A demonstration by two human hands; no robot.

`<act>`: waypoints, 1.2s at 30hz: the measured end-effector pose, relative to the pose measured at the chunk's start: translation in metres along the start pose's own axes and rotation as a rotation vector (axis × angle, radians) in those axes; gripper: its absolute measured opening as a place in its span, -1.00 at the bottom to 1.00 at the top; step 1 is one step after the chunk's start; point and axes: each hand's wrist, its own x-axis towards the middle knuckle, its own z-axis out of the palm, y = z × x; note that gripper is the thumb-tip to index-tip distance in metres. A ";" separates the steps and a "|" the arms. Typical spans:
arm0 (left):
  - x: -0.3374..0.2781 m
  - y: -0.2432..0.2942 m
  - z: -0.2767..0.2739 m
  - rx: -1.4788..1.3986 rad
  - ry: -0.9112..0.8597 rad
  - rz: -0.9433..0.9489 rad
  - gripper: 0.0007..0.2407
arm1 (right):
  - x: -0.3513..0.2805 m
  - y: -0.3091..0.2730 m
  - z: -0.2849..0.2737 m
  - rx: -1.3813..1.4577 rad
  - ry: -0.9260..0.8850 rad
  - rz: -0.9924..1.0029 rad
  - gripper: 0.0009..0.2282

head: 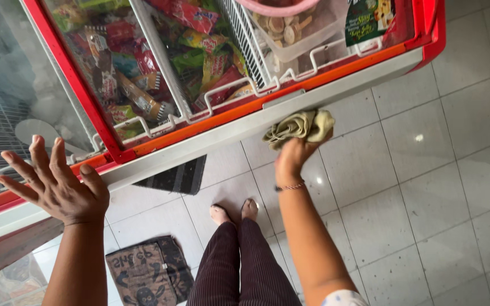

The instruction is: The person wipes the glass lid and red frame of a chest freezer using a cloth. They then move to a glass display counter and wipe its surface with a different cloth.

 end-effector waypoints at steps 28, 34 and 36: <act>0.000 0.007 -0.008 -0.118 -0.036 -0.095 -0.55 | 0.079 -0.046 -0.016 -0.619 -0.143 -0.630 -0.73; 0.001 0.008 -0.011 -0.133 0.001 -0.030 -0.54 | -0.096 -0.089 0.032 -0.544 -0.388 -0.740 -0.78; -0.001 0.006 -0.012 -0.165 -0.012 -0.025 -0.55 | -0.164 -0.106 0.056 -0.477 -0.492 -0.678 -0.78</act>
